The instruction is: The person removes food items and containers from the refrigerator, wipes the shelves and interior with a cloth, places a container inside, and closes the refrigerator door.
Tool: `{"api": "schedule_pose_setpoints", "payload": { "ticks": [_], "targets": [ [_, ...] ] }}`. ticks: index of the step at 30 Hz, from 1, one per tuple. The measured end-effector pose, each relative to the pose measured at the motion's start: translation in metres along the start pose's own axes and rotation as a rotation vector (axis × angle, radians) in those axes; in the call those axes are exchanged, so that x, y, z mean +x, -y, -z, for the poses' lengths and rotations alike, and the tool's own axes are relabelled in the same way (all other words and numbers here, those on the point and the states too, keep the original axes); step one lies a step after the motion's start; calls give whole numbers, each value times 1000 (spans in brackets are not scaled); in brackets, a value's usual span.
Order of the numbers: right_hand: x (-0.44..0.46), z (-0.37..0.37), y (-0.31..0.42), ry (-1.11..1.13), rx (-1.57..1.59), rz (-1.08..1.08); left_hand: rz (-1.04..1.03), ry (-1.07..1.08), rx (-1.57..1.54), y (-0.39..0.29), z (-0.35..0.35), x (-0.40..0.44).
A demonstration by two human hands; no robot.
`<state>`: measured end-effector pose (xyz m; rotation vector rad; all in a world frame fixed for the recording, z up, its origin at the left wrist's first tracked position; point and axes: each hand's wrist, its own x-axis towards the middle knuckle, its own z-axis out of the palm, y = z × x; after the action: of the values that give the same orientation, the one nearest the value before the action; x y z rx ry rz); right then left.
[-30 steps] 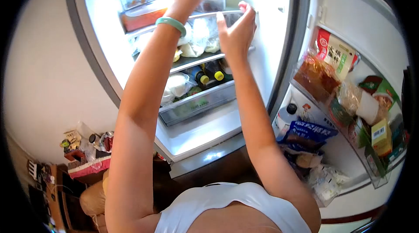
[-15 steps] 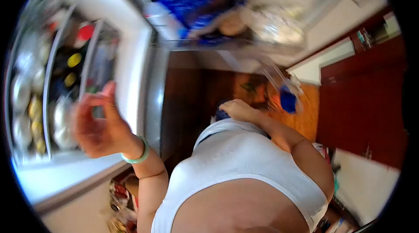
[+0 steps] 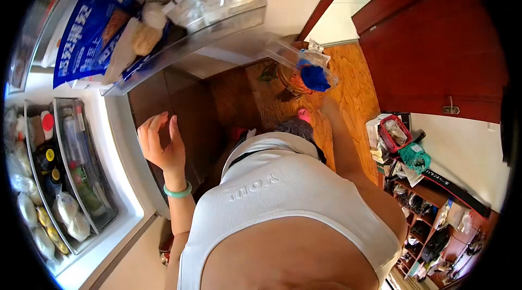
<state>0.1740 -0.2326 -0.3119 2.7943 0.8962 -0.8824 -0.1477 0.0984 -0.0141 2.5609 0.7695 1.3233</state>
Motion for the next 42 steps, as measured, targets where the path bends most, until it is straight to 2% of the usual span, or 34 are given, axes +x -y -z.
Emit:
{"api": "schedule_pose_setpoints", "payload": {
  "ticks": [1, 3, 4, 6, 7, 9, 11, 12, 13, 14, 15, 16, 17, 18, 19, 20, 22, 23, 25, 29, 31, 33, 36, 40, 42],
  "targets": [
    [6, 11, -2, 26, -24, 44, 30, -16, -60, -8, -7, 2],
    [22, 17, -15, -50, 199, -184, -28, 6, -39, -33, -25, 11],
    [25, 18, -24, -52, 205, -176, -79, 26, -18, -48, -36, 17],
    [18, 32, -39, -213, 392, -104, -169, 6, -9, -87, -63, 37],
    [24, 24, -55, -208, 398, -86, -238, -3, 14, -108, -79, 50],
    [34, 17, -97, -19, 147, 23, -363, -38, 38, -151, -109, 79],
    [18, 30, -128, -62, 167, 161, -491, -109, 45, -184, -147, 108],
    [36, 22, -149, 92, 154, 134, -557, -160, 58, -191, -166, 125],
    [55, 0, -180, 94, 183, 211, -582, -105, 114, -198, -180, 141],
    [51, -1, -200, -37, 188, 278, -604, -53, 173, -205, -189, 158],
    [41, 28, -202, 81, 150, 228, -652, -27, 285, -206, -201, 172],
    [67, -4, -238, 83, 87, 258, -693, 4, 399, -206, -212, 185],
    [57, 11, -246, -18, 49, 279, -742, 37, 519, -206, -218, 198],
    [86, -13, -270, 82, -58, 243, -783, 76, 639, -204, -223, 209],
    [89, 3, -275, 187, 0, 207, -757, 159, 706, -200, -228, 220],
    [109, -17, -293, 204, 53, 102, -725, 238, 770, -194, -232, 230],
    [136, -37, -337, 170, 193, 281, -686, 237, 961, -189, -232, 243],
    [108, 8, -317, 116, 29, 322, -644, 305, 995, -194, -226, 245],
    [103, 34, -307, 123, -101, 319, -604, 378, 1027, -200, -219, 248],
    [143, 20, -291, 261, -140, 190, -599, 360, 1061, -192, -233, 250],
    [141, 42, -270, 225, -137, 239, -575, 364, 1112, -200, -230, 256],
    [115, 72, -247, 208, -133, 317, -574, 561, 1177, -215, -215, 259],
    [108, 91, -228, 200, -136, 411, -592, 415, 1066, -192, -231, 257],
    [129, 87, -224, 176, -150, 529, -684, 348, 1278, -183, -243, 263],
    [126, 95, -220, 176, -164, 560, -668, 349, 1258, -194, -240, 262]
  ]
}}
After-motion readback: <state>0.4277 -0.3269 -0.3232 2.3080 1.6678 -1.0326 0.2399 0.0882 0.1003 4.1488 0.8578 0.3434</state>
